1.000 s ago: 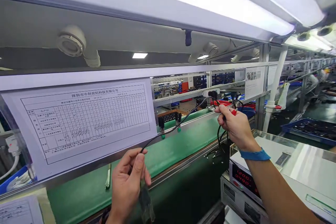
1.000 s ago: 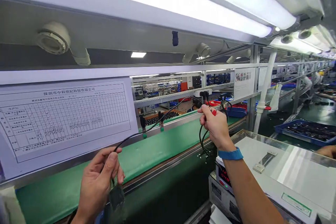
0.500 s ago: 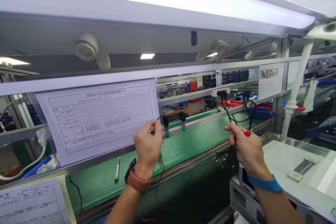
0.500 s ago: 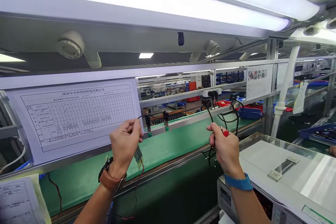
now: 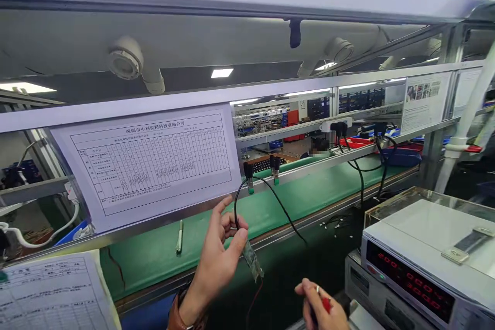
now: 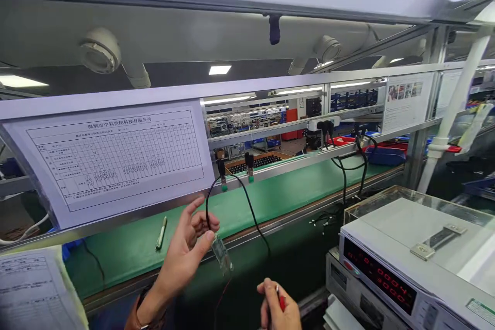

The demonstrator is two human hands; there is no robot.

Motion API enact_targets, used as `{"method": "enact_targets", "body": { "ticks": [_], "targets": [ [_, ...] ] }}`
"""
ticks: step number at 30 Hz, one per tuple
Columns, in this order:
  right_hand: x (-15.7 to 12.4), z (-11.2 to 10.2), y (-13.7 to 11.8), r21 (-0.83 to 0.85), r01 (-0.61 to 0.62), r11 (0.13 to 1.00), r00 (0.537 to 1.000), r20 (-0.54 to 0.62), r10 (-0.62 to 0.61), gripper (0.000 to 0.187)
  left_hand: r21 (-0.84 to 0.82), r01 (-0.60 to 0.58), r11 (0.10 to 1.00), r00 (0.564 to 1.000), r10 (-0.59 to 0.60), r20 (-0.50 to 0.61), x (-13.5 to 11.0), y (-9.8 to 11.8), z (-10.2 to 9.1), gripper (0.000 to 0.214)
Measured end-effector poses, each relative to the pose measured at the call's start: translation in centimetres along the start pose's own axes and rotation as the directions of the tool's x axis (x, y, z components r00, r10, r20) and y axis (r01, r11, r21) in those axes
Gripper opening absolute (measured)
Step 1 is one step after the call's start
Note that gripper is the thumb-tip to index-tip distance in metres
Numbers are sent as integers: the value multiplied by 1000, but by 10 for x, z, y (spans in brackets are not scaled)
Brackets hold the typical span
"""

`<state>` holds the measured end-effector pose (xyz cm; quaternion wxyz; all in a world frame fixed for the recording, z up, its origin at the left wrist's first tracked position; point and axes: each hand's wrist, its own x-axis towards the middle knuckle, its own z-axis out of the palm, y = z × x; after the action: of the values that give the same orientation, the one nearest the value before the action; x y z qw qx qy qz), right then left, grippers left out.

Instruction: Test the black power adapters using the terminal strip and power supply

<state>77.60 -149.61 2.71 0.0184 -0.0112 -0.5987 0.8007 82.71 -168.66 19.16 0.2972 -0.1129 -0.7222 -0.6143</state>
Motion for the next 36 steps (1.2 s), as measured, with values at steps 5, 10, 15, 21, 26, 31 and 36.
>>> {"method": "enact_targets", "body": {
  "ticks": [5,10,15,21,26,31,36],
  "targets": [
    [-27,64,74,19,-84,996,952,298,75,84,-131,56,990,990,-38,137,-17,-26,-3,56],
    [-51,93,90,100,-39,994,948,318,5,78,-52,123,991,991,-119,62,-1,-22,-8,51],
    [-54,94,92,172,-51,984,988,155,24,74,279,95,956,994,-78,-70,14,-19,-17,33],
    [-68,88,114,108,-61,992,980,193,40,75,257,73,964,996,-56,-75,13,-38,-16,40],
    [-77,75,126,-46,-44,998,982,184,52,72,299,82,951,964,1,-265,6,-34,-9,29],
    [-70,65,134,-97,33,995,989,146,-18,69,357,26,934,962,73,-261,13,-35,-3,27],
    [-76,66,151,39,-119,992,989,88,115,76,404,-10,915,988,72,-138,4,-70,-9,30]
  ]
}}
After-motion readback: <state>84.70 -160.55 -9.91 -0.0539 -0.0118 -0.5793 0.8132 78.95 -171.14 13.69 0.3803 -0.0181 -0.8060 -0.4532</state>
